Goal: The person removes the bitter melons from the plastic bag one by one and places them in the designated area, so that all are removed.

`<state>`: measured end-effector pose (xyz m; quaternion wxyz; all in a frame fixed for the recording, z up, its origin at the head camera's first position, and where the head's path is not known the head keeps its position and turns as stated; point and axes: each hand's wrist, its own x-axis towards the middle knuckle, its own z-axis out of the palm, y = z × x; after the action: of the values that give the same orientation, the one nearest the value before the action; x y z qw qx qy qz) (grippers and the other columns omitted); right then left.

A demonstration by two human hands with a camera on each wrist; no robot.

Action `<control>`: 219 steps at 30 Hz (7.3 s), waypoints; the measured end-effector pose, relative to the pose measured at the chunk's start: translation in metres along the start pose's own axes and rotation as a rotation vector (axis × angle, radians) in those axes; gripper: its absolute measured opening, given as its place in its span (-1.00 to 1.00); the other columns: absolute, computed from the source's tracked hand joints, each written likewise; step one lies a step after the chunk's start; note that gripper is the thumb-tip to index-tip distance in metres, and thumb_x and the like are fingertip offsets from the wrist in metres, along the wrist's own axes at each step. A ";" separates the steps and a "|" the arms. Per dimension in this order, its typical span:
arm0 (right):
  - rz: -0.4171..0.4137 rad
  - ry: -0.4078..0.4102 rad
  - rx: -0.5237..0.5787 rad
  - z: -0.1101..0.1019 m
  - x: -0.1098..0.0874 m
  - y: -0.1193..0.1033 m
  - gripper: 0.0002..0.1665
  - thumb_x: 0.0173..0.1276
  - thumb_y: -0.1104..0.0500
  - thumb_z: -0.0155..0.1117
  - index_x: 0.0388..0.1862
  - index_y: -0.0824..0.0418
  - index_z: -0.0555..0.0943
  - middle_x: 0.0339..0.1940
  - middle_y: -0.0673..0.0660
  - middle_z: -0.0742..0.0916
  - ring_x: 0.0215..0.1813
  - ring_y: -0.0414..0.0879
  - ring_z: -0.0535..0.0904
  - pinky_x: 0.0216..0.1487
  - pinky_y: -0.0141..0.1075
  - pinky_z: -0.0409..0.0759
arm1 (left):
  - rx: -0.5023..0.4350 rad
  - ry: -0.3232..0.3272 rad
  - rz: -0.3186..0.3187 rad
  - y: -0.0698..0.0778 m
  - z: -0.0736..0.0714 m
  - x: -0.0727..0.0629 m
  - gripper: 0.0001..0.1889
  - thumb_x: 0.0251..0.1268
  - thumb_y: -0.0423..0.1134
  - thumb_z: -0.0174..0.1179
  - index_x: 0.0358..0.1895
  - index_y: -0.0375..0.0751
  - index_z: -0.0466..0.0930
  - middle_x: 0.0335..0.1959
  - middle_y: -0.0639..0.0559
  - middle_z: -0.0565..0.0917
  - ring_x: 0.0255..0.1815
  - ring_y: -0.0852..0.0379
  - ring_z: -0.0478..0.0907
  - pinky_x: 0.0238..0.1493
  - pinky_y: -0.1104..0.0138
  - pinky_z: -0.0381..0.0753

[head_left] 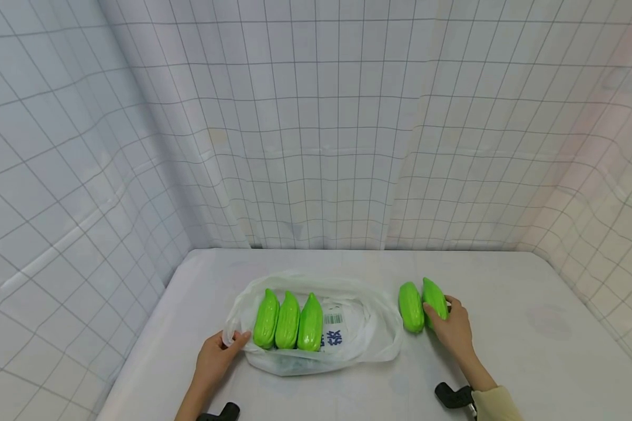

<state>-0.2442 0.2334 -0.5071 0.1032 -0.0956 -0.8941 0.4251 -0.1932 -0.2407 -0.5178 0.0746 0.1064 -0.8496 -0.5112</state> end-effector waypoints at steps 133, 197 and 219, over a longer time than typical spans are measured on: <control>-0.364 0.133 0.361 -0.002 -0.027 -0.060 -0.44 0.35 0.18 0.27 0.25 0.37 0.37 0.19 0.17 0.52 0.20 -0.01 0.45 0.08 -0.50 0.37 | -0.001 -0.007 -0.005 -0.003 0.000 0.001 -0.62 0.15 0.07 0.32 -0.41 -0.21 0.54 -0.69 0.11 0.31 -0.63 0.20 0.23 -0.54 0.36 0.22; -0.371 -0.422 0.288 0.037 -0.044 -0.132 -0.33 0.35 0.08 0.26 0.37 0.27 0.30 0.34 0.22 0.41 0.32 0.18 0.32 0.19 0.04 0.32 | 0.012 0.000 0.013 -0.003 -0.001 0.001 -0.64 0.15 0.05 0.33 -0.44 -0.20 0.54 -0.68 0.11 0.34 -0.62 0.19 0.25 -0.53 0.36 0.23; -0.426 -0.566 0.241 0.071 -0.029 -0.135 -0.17 0.37 -0.17 0.16 0.40 0.31 0.22 0.33 0.32 0.39 0.29 0.22 0.34 0.17 0.08 0.32 | 0.019 0.006 0.017 -0.002 0.001 0.001 -0.65 0.15 0.04 0.33 -0.43 -0.20 0.55 -0.70 0.12 0.33 -0.63 0.19 0.24 -0.54 0.36 0.23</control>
<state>-0.2463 0.0898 -0.4489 -0.0516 0.2266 -0.8306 0.5060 -0.1938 -0.2413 -0.5200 0.0803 0.1012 -0.8551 -0.5022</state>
